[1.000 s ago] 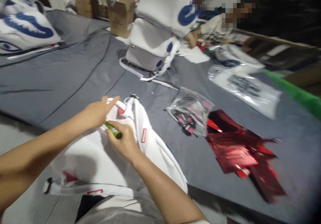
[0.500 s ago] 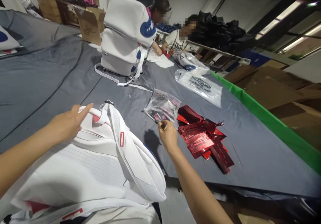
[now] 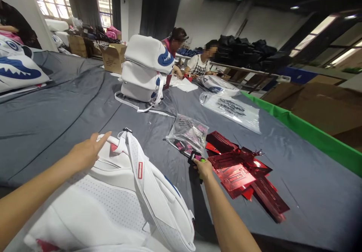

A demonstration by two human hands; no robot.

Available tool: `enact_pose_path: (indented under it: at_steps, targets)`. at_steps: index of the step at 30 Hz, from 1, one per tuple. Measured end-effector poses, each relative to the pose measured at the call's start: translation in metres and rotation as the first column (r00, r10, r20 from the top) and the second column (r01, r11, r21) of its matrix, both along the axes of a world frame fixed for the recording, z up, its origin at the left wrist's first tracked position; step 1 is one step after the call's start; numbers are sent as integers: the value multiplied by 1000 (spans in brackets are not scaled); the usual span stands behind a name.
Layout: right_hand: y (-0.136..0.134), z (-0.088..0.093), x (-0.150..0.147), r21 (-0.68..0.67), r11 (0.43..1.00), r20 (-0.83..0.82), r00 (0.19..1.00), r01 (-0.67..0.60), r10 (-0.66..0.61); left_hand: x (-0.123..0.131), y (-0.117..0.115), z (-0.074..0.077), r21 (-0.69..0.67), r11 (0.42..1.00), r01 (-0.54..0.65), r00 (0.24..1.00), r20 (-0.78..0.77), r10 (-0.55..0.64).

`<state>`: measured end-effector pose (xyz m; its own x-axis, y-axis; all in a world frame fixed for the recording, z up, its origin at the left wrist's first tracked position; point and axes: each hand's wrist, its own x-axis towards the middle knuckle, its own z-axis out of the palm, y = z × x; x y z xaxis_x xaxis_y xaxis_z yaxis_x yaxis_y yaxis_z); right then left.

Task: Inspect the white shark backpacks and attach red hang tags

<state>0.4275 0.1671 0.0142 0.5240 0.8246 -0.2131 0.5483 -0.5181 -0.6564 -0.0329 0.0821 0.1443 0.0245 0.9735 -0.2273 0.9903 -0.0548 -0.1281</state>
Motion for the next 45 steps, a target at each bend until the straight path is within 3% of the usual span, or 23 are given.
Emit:
enact_pose_path:
  at_steps: [5,7,9,11,14,16,18,21,23,26,29,31,33,35,37,39,45]
  targets:
    - [-26,27,-13,46,995,-219,971,-91,98,1,-2,5,-17,1000,-17,999,39,18]
    - [-36,48,-30,130,978,-257,947,-162,191,1,-2,8,-14,1000,-18,999,45,19]
    - [-46,70,-55,292,916,-234,908,-276,348,1,0,8,-22,999,-29,998,56,30]
    - [-56,92,-85,479,766,-115,834,-429,539,1,-1,7,-7,999,-43,994,97,44]
    - [-73,115,-128,658,410,199,671,-632,714,1,-14,2,274,961,-17,974,224,-46]
    - [-83,126,-151,686,177,395,565,-706,724,6,-33,1,561,827,34,915,316,-252]
    - [-91,133,-168,672,-8,536,479,-741,695,18,-55,4,730,681,58,804,370,-466]
    - [-101,142,-190,618,-152,637,378,-771,672,38,-83,11,807,585,82,672,389,-630]
    - [-106,145,-202,577,-165,655,332,-800,679,43,-94,13,835,541,98,628,370,-684]
    - [-109,145,-218,524,-109,648,312,-844,694,30,-102,3,868,496,20,626,376,-683]
    - [-101,142,-232,516,12,613,378,-857,694,-1,-106,-19,828,509,-237,743,492,-453]
    - [-95,142,-241,483,84,599,399,-871,695,-22,-108,-33,695,594,-406,771,609,-186]
    - [-90,145,-250,372,149,613,363,-916,702,-36,-109,-44,478,732,-485,733,679,42]
    - [-88,150,-260,184,230,625,295,-955,723,-42,-110,-49,297,827,-477,699,699,152]
    - [-86,151,-273,-17,284,585,221,-959,781,-43,-110,-50,244,851,-466,696,694,182]
    - [-82,147,-287,-169,254,503,138,-952,853,-42,-111,-51,267,843,-466,714,677,180]
    - [-71,132,-317,-424,19,431,-183,-905,883,-42,-111,-59,310,835,-455,739,654,160]
